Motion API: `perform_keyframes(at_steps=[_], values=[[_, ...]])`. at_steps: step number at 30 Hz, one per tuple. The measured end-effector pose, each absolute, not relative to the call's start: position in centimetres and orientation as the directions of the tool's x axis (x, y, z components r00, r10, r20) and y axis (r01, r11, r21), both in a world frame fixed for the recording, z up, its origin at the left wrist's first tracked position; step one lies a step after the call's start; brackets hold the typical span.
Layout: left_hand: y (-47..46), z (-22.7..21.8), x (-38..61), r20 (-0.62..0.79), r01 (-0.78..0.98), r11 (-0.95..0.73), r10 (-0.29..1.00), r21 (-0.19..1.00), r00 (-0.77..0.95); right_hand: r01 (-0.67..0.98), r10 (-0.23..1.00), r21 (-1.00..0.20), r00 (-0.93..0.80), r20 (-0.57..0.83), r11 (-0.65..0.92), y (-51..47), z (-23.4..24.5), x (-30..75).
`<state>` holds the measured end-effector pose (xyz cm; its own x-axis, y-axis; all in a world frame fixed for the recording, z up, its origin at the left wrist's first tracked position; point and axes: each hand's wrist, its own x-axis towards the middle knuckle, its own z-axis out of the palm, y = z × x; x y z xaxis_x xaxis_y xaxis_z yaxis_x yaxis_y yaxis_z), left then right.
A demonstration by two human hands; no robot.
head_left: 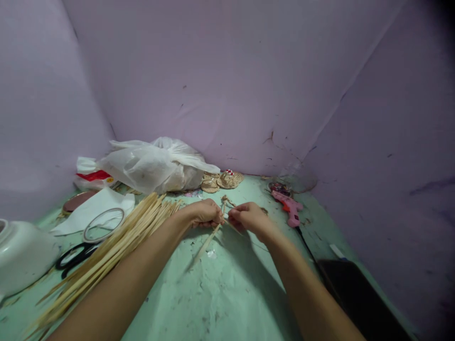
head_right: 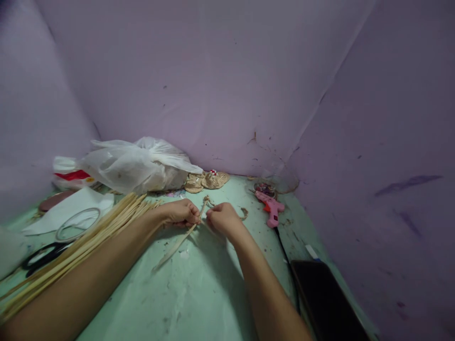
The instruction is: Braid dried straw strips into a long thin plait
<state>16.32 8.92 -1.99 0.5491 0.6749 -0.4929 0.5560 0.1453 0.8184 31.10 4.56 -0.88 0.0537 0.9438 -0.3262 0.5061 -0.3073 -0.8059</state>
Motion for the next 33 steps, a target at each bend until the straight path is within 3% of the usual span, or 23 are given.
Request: perform_keyframes(at_steps=[3, 7, 11, 18, 20, 22, 25, 27, 31, 33], values=[[8.9, -1.9, 16.4, -0.49, 0.559, 0.127, 0.661, 0.819, 0.568, 0.382, 0.916, -0.853, -0.037, -0.399, -0.355, 4.8, -2.6, 29.9], [8.7, -1.9, 16.8, -0.497, 0.622, 0.087, 0.691, 0.778, 0.525, 0.447, 0.939, -0.839, 0.01, -0.344, -0.312, 4.8, -3.5, 29.5], [8.5, -1.9, 17.0, -0.488, 0.769, 0.012, 0.779, 0.639, 0.393, 0.475, 0.948, -0.83, 0.028, -0.316, -0.291, 4.9, -4.3, 29.8], [8.5, -0.1, 14.2, -0.43, 0.826, -0.13, 0.804, 0.548, 0.411, 0.357, 0.967, -0.899, 0.053, -0.25, -0.252, 3.9, -4.3, 29.5], [7.7, 0.7, 13.1, -0.421, 0.863, -0.15, 0.824, 0.482, 0.378, 0.387, 0.976, -0.896, 0.066, -0.208, -0.217, 3.6, -4.3, 29.4], [6.4, 1.5, 12.5, -0.404, 0.935, -0.144, 0.873, 0.325, 0.275, 0.372, 0.975, -0.902, 0.104, -0.195, -0.22, 3.7, -4.6, 29.4], [3.7, 1.9, 12.4, -0.159, 0.989, -0.08, 0.982, 0.127, 0.1, 0.358, 0.982, -0.914, 0.075, -0.175, -0.191, 4.1, -5.2, 29.4], [1.6, 1.4, 12.8, -0.024, 0.99, -0.047, 0.998, 0.13, 0.051, 0.354, 0.986, -0.92, 0.055, -0.16, -0.168, 4.3, -5.5, 29.4], [-2.0, -1.0, 13.5, -0.015, 0.942, -0.141, 0.988, 0.304, 0.153, 0.382, 0.988, -0.912, 0.1, -0.12, -0.149, 4.2, -5.2, 29.3], [-3.0, -2.3, 13.7, 0.043, 0.937, -0.169, 0.986, 0.305, 0.164, 0.379, 0.981, -0.907, 0.133, -0.14, -0.181, 4.1, -4.8, 29.2]])
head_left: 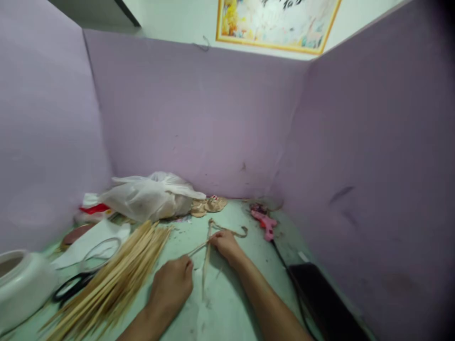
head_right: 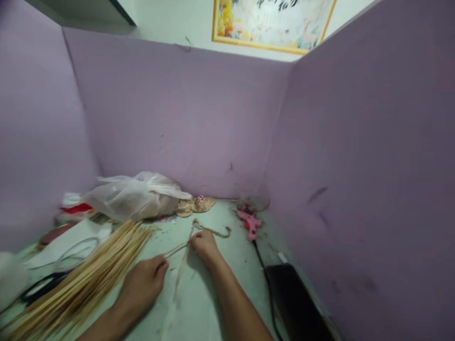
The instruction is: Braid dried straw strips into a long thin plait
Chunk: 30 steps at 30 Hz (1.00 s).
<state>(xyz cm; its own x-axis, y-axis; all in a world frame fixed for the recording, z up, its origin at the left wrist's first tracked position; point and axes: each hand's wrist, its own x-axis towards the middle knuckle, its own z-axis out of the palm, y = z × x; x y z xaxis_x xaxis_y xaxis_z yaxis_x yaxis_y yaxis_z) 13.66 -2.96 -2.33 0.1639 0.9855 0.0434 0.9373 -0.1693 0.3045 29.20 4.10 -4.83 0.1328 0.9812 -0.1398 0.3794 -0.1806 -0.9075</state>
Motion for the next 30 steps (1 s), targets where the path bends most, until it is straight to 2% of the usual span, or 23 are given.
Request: perform_keyframes(at_steps=[2, 5, 16, 24, 30], values=[[-3.4, -3.4, 13.8, 0.025, 0.943, -0.191, 0.981, 0.272, 0.191, 0.378, 0.981, -0.908, 0.126, -0.146, -0.183, 4.1, -4.6, 29.1], [-3.6, -4.1, 14.1, 0.032, 0.936, -0.203, 0.979, 0.288, 0.203, 0.353, 0.985, -0.921, 0.106, -0.137, -0.166, 4.1, -4.8, 29.0], [-4.1, -3.9, 14.4, 0.031, 0.946, -0.196, 0.98, 0.259, 0.195, 0.377, 0.995, -0.922, 0.052, -0.079, -0.093, 4.2, -5.8, 29.3], [-4.3, -3.2, 15.3, 0.02, 0.968, -0.214, 0.977, 0.133, 0.214, 0.407, 0.996, -0.909, 0.05, -0.077, -0.09, 4.3, -5.9, 29.4], [-4.4, -2.9, 15.8, 0.007, 0.974, -0.211, 0.977, 0.086, 0.211, 0.446, 0.998, -0.894, 0.055, -0.03, -0.051, 4.3, -5.9, 29.5]])
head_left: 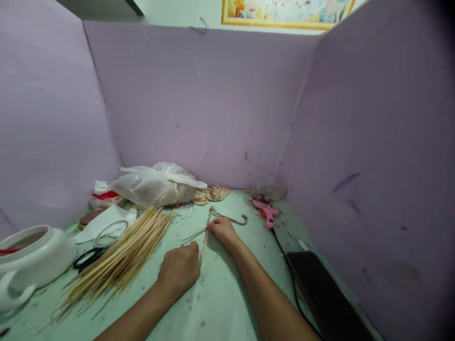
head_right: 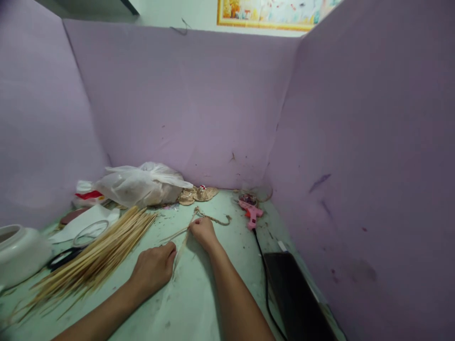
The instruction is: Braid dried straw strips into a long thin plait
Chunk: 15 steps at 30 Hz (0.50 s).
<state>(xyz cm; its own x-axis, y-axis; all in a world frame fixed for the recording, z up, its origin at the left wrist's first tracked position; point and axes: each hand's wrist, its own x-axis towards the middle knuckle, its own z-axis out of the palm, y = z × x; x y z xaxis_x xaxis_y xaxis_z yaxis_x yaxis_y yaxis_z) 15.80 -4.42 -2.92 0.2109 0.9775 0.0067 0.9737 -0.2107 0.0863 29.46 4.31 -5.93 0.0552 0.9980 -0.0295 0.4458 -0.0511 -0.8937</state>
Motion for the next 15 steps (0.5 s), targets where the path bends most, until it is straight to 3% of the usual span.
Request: perform_keyframes(at_steps=[8, 15], values=[[-4.6, -3.1, 16.03, 0.037, 0.974, -0.222, 0.975, 0.036, 0.221, 0.464, 0.997, -0.886, 0.07, 0.021, -0.013, 4.91, -6.83, 29.49], [-4.61, -2.73, 16.13, 0.03, 0.968, -0.241, 0.97, 0.067, 0.24, 0.461, 0.998, -0.887, 0.065, 0.023, -0.009, 4.55, -6.28, 29.54]])
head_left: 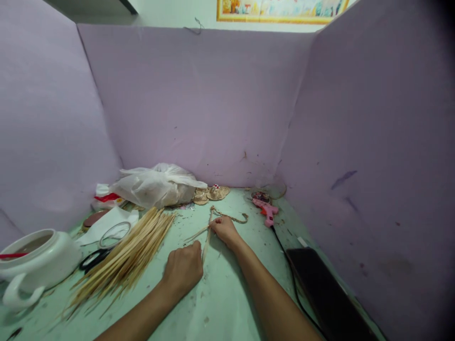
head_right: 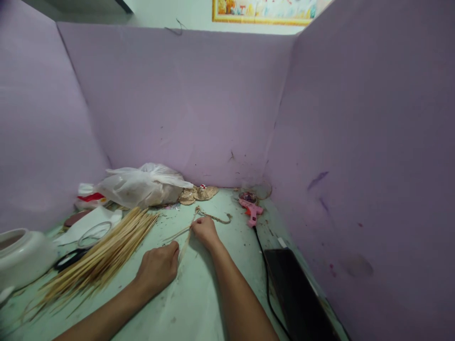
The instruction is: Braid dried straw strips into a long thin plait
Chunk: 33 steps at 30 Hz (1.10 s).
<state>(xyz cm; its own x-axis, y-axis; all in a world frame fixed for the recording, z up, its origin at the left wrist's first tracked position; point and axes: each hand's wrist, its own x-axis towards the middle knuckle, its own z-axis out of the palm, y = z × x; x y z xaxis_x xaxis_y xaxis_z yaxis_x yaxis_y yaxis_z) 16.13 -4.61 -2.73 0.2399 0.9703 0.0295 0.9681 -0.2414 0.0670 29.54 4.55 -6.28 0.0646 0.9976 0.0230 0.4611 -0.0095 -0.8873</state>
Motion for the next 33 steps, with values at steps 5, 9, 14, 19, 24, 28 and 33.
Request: perform_keyframes(at_steps=[5, 9, 14, 19, 24, 28, 33], values=[[-4.3, -3.7, 14.7, 0.017, 0.932, -0.269, 0.962, 0.242, 0.273, 0.431, 0.998, -0.902, 0.064, -0.01, -0.036, 4.5, -6.6, 29.7], [-5.3, -4.5, 12.7, 0.085, 0.831, -0.277, 0.959, 0.482, 0.271, 0.377, 0.997, -0.924, 0.058, -0.048, -0.067, 3.5, -6.3, 29.7], [-5.7, -4.3, 12.2, 0.154, 0.764, -0.296, 0.955, 0.574, 0.254, 0.349, 0.991, -0.929, 0.096, -0.096, -0.124, 3.1, -5.3, 29.8], [-5.0, -4.7, 12.6, 0.124, 0.692, -0.178, 0.984, 0.7, 0.128, 0.409, 0.99, -0.906, 0.123, -0.067, -0.112, 3.5, -5.9, 29.9], [-4.3, -4.7, 12.5, 0.093, 0.415, -0.061, 0.994, 0.908, -0.056, 0.441, 0.993, -0.892, 0.103, -0.061, -0.101, 3.7, -6.2, 29.8], [-4.0, -4.2, 12.4, 0.03, 0.249, 0.001, 0.992, 0.968, -0.123, 0.416, 0.993, -0.903, 0.098, -0.069, -0.104, 3.8, -6.3, 29.8], [-4.0, -4.3, 12.0, -0.087, 0.158, 0.108, 0.987, 0.982, -0.132, 0.456, 0.997, -0.888, 0.073, -0.025, -0.056, 3.9, -6.9, 30.0]])
